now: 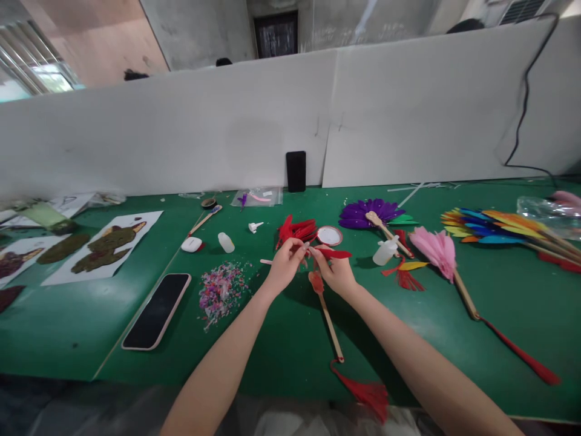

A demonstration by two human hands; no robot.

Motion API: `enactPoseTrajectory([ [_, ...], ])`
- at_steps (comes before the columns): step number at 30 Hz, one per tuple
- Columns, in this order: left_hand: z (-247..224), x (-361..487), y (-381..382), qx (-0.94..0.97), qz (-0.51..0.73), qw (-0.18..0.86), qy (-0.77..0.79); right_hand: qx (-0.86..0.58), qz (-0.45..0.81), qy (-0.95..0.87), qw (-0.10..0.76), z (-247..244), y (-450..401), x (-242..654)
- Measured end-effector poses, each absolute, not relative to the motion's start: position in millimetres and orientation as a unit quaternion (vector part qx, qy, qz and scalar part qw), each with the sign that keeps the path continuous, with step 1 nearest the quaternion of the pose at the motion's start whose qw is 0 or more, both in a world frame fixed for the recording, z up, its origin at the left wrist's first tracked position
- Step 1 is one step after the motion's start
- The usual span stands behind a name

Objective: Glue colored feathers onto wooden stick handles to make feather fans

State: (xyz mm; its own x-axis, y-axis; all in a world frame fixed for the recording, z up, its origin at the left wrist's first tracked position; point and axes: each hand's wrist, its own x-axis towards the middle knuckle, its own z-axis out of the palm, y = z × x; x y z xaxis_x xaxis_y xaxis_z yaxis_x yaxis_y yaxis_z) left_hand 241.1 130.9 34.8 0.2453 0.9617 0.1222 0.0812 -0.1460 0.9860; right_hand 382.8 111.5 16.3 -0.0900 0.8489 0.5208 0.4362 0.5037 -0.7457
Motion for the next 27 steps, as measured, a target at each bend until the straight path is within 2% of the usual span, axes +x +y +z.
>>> enactPoseTrajectory([
  [7,29.4,239.3,134.0,0.626,0.428,0.501,0.418,-0.462,0.187,-0.726,0.474,15.5,112.4,386.5],
  [15,31.6,236.9,135.5,0.623,0.445,0.502,0.403,-0.452,0.207,-0.711,0.497,19.6,112.2,385.0],
  [22,33.9,237.3,134.2,0.612,0.456,0.494,0.417,-0.454,0.277,-0.674,0.513,21.6,111.5,384.7],
  [27,37.5,237.1,132.0,0.618,0.459,0.488,0.412,-0.461,0.375,-0.592,0.544,24.0,110.6,376.1],
])
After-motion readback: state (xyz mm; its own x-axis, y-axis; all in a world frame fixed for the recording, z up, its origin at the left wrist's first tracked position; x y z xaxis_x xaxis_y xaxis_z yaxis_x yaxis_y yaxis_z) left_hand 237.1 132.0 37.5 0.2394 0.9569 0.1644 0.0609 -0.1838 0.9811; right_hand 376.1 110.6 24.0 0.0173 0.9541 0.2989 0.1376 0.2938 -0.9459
